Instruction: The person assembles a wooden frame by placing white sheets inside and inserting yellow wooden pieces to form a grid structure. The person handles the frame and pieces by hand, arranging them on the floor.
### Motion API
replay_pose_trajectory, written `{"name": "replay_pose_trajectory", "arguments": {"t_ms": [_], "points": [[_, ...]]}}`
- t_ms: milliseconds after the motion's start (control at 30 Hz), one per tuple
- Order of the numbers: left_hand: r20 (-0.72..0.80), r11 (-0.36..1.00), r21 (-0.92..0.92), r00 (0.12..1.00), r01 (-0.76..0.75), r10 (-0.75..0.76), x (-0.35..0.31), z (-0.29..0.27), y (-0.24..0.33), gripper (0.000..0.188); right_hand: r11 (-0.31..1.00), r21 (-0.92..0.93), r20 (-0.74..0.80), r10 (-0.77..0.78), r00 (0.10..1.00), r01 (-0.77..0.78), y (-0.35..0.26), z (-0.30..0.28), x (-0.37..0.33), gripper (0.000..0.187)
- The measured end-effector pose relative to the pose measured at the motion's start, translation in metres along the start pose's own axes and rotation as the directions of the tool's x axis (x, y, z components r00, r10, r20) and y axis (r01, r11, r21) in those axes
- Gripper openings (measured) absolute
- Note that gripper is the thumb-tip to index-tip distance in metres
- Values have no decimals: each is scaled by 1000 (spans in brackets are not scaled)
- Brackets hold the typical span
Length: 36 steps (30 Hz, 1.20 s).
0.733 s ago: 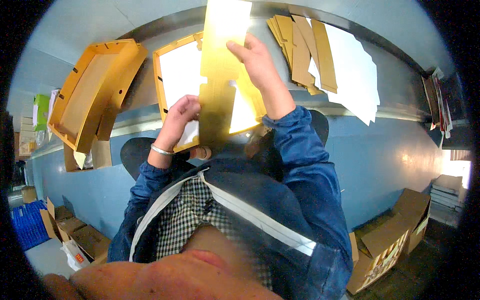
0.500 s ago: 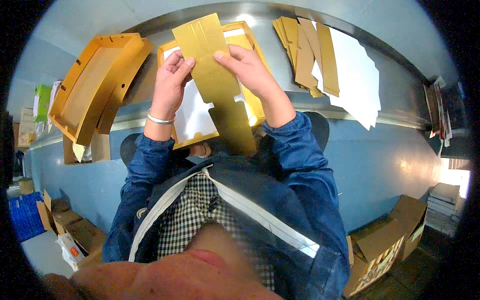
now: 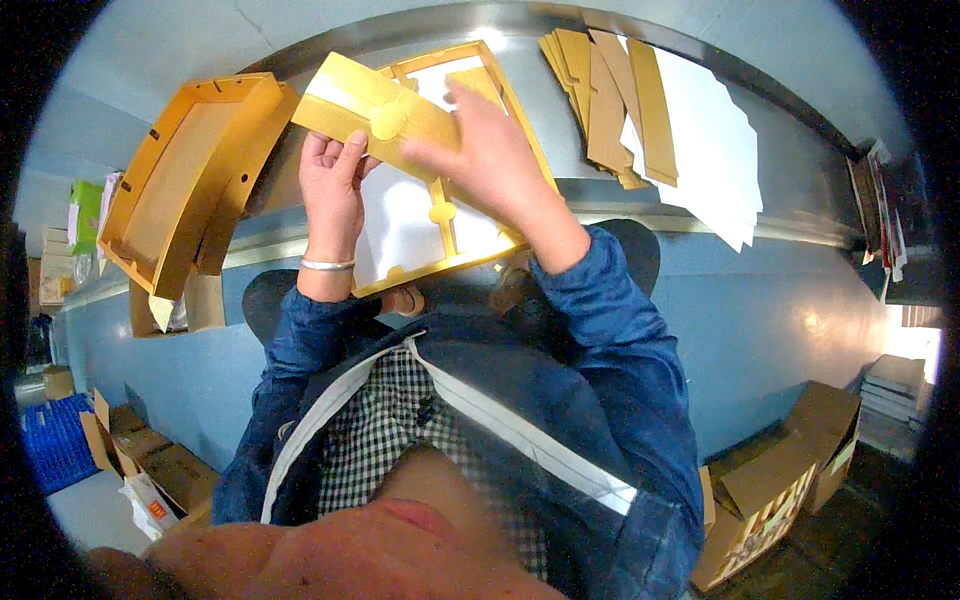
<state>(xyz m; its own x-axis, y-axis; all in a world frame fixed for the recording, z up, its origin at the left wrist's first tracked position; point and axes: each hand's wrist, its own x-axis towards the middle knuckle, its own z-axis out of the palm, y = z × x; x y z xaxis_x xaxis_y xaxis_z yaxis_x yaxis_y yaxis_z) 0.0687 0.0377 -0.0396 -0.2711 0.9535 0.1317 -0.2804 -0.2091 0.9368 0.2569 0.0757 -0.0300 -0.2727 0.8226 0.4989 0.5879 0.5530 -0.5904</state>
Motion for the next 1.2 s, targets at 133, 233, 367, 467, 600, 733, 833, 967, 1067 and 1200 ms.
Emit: {"name": "replay_pose_trajectory", "arguments": {"t_ms": [133,233,367,467,600,733,833,967,1067,1200], "points": [[19,994,-104,999,-33,35,-22,7,2,36,987,-102,158,-105,982,122,-13,-4,-17,71],[150,989,-141,988,42,-21,-33,-11,-2,47,997,35,315,-71,947,62,-11,-19,-14,54],[-84,719,653,920,-239,383,-37,-47,10,69,981,-102,364,-119,924,167,1,-19,-15,23],[642,-87,760,722,-644,259,-40,-32,51,72,932,-197,362,-221,906,306,-2,-5,-24,10],[477,-24,862,827,-506,-298,-38,-38,58,26,852,-193,368,-397,841,486,-27,-11,-22,30],[560,-94,812,814,-576,-152,-34,-62,58,15,845,-260,234,-414,880,467,-16,-43,-24,66],[585,-70,798,797,-599,-148,-35,-68,58,16,873,-258,355,-312,881,413,3,-53,-23,73],[655,-25,753,753,-657,-69,-39,-73,54,16,835,-293,365,-353,862,466,-1,-56,-21,55],[680,-74,726,730,-684,-76,-40,-70,61,16,753,-310,358,-473,805,581,6,-50,-20,23],[698,-113,697,706,-708,-120,-38,-72,56,16,704,-306,449,-486,750,640,18,-26,-28,12]]}}
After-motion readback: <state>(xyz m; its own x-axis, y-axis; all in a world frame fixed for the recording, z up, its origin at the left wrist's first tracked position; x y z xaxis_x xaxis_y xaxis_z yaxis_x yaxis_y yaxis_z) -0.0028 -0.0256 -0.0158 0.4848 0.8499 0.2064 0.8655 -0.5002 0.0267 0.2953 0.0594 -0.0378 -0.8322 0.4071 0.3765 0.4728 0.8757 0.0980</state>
